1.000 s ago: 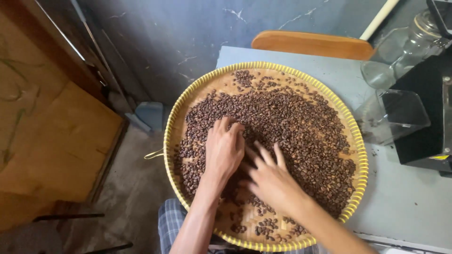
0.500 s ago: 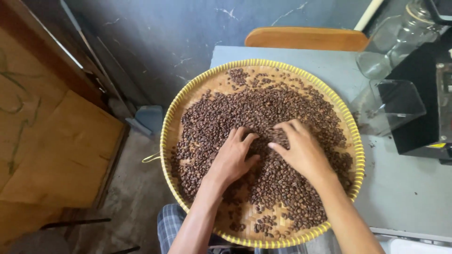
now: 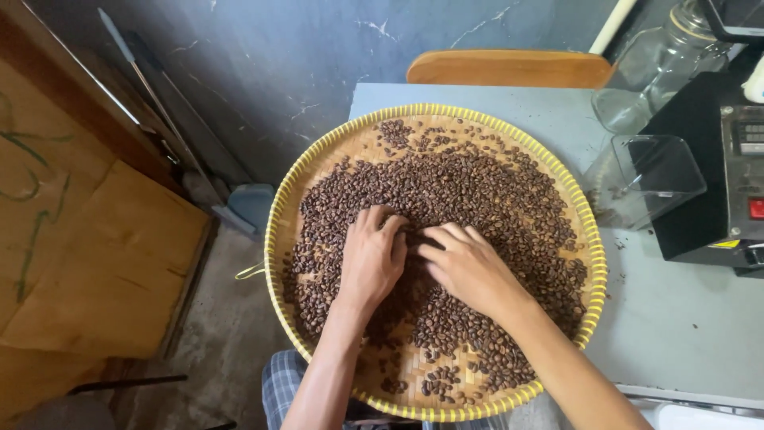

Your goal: The person sorts roasted coffee beans in a large woven tray by hand. They scoop handfuls of beans, sift through them to find and remove defective beans, and discard the unwanted pieces into a container on the right.

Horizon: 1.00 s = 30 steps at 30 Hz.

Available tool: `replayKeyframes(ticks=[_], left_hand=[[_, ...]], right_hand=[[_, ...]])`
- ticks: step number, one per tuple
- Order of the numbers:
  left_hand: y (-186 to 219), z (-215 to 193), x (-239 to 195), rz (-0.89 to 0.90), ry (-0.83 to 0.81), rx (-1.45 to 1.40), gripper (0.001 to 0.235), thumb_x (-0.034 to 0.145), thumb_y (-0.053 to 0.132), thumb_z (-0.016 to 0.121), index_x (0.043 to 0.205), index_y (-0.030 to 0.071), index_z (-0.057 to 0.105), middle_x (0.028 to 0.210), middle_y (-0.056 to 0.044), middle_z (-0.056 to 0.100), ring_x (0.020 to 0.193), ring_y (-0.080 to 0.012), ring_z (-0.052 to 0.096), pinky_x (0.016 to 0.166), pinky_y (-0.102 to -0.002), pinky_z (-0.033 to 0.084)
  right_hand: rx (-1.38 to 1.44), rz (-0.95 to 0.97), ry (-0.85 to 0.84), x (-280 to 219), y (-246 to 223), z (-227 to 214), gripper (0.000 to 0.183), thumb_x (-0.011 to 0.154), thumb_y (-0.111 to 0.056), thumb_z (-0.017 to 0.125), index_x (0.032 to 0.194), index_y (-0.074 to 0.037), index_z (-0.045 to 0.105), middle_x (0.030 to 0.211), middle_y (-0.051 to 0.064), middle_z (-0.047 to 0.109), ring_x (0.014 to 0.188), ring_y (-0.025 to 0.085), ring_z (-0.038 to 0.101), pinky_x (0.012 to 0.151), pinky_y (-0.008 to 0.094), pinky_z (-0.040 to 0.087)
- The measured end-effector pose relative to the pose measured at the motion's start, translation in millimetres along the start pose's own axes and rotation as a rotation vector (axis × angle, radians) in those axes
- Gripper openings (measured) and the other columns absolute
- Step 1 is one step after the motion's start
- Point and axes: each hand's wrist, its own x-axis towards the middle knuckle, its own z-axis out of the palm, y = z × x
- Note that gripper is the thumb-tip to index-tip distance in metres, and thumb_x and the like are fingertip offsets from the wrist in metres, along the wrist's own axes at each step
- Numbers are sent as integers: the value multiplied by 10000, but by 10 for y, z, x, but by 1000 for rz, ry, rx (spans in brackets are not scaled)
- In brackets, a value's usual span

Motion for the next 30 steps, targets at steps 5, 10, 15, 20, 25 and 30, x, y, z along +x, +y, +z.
replayKeyframes(ticks=[5,10,15,20,25,30], left_hand=[[115,-99,-54,-87,-132,50,407,988,321,745,1350,134,735,1493,-166,595,1448,-390,528,1061,-523,535],[168,16,-48,59,-228,-148,432,953,261,780,1353,104,741,1438,-196,646,1394,-437,597,1026,-536,580],[229,-81,-5,132,-161,-450,296,963,194,735,1248,131,786,1321,-159,731,1290,-436,696,1033,-535,596],[25,74,-36,-3,-27,-121,255,980,220,724,1225,155,760,1307,-111,678,1244,-376,665,950,-505,586],[-15,104,-102,-111,-81,88,342,985,236,708,1313,141,711,1433,-141,593,1392,-375,555,1031,-492,538],[82,12,-68,-46,-179,-175,351,1012,136,633,1357,118,693,1319,-153,658,1304,-423,631,983,-536,578]], right_hand=[[128,104,193,77,375,249,283,1094,-134,638,1339,-140,778,1329,93,747,1307,221,687,1045,363,612],[181,327,207,2,271,-40,448,1092,-293,684,1513,-142,677,1507,132,653,1441,303,612,1146,471,564],[440,203,170,16,328,133,466,1026,-16,677,1491,-51,684,1376,150,715,1372,331,669,1166,481,558],[475,82,199,-17,159,34,297,1018,-40,681,1301,-44,773,1306,157,762,1321,327,711,1154,485,566],[391,4,12,-61,-135,-311,482,1013,-336,779,1437,-115,719,1563,180,632,1514,376,529,1281,612,397],[253,-23,64,43,202,230,374,1033,-66,676,1398,-80,756,1391,119,727,1393,297,643,1187,465,530]])
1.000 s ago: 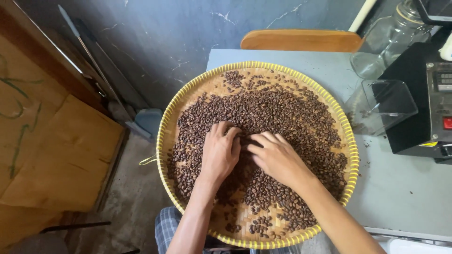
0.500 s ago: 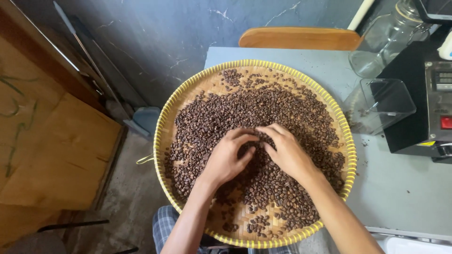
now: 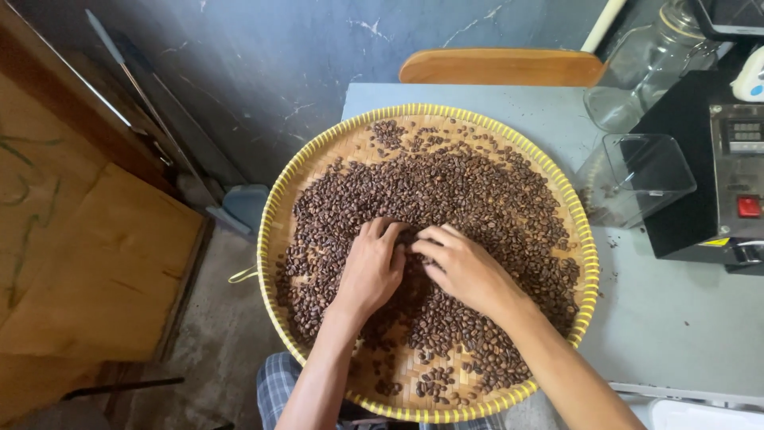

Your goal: The person sorts roasted coffee beans in a large woven tray by hand. They scoop handfuls of beans, sift through them to find and remove defective beans, and discard the unwanted pieces into a container on the right.

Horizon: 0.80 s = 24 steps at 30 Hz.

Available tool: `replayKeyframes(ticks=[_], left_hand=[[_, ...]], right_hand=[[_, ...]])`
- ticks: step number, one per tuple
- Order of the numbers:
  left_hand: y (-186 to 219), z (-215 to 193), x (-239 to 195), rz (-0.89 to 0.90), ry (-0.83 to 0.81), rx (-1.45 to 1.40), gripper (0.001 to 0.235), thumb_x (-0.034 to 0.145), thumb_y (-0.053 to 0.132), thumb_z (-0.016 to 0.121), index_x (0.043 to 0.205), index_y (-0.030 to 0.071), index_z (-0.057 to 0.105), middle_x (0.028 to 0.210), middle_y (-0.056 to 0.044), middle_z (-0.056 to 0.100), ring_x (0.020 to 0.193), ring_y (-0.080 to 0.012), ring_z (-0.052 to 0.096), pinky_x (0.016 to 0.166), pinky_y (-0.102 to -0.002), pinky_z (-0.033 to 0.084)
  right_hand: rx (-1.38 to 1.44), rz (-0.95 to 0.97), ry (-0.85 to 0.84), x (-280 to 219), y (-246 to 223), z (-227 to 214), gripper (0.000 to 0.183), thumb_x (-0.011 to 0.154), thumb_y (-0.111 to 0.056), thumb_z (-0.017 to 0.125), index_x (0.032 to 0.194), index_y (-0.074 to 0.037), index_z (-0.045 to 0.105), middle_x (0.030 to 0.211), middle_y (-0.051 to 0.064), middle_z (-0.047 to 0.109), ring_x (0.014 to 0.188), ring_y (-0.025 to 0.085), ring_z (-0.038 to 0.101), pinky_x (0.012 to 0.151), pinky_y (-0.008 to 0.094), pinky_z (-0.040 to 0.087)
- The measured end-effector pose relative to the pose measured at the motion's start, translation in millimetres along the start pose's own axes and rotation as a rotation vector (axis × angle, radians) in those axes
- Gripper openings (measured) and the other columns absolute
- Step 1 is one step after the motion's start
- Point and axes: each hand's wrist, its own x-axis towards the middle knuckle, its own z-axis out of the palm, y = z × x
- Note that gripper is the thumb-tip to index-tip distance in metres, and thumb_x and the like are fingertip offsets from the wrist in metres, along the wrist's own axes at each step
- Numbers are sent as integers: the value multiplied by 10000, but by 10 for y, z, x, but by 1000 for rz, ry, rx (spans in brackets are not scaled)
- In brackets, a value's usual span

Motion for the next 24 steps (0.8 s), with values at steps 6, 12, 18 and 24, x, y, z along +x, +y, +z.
replayKeyframes(ticks=[6,12,18,24], left_hand=[[279,-193,-44,163,-103,-213,620,938,356,783,1455,42,649,1332,-270,689,1290,-509,643,1071,-606,556],[142,-15,-10,161,-182,-82,761,765,279,945,1441,111,640,1309,-157,657,1265,-439,635,1037,-557,592],[-145,216,39,63,-40,55,408,900,47,776,1295,124,713,1159,-135,706,1143,-391,725,934,-472,643],[-204,40,32,-76,143,295,318,967,207,752,1282,168,728,1365,-99,637,1294,-338,606,961,-459,547]], right_hand=[[-20,236,206,-19,57,-202,231,1072,-256,675,1257,-190,796,1394,33,685,1386,253,631,1185,470,522],[68,328,113,-65,-61,-394,560,1075,-252,673,1617,-154,573,1488,144,628,1421,331,604,1161,541,525],[208,144,99,-83,-208,-260,390,1034,-15,649,1417,-51,711,1328,132,727,1328,331,704,1132,487,588],[162,-44,-65,-74,-428,-329,376,1060,-323,722,1338,-75,771,1437,199,702,1434,339,611,1216,573,497]])
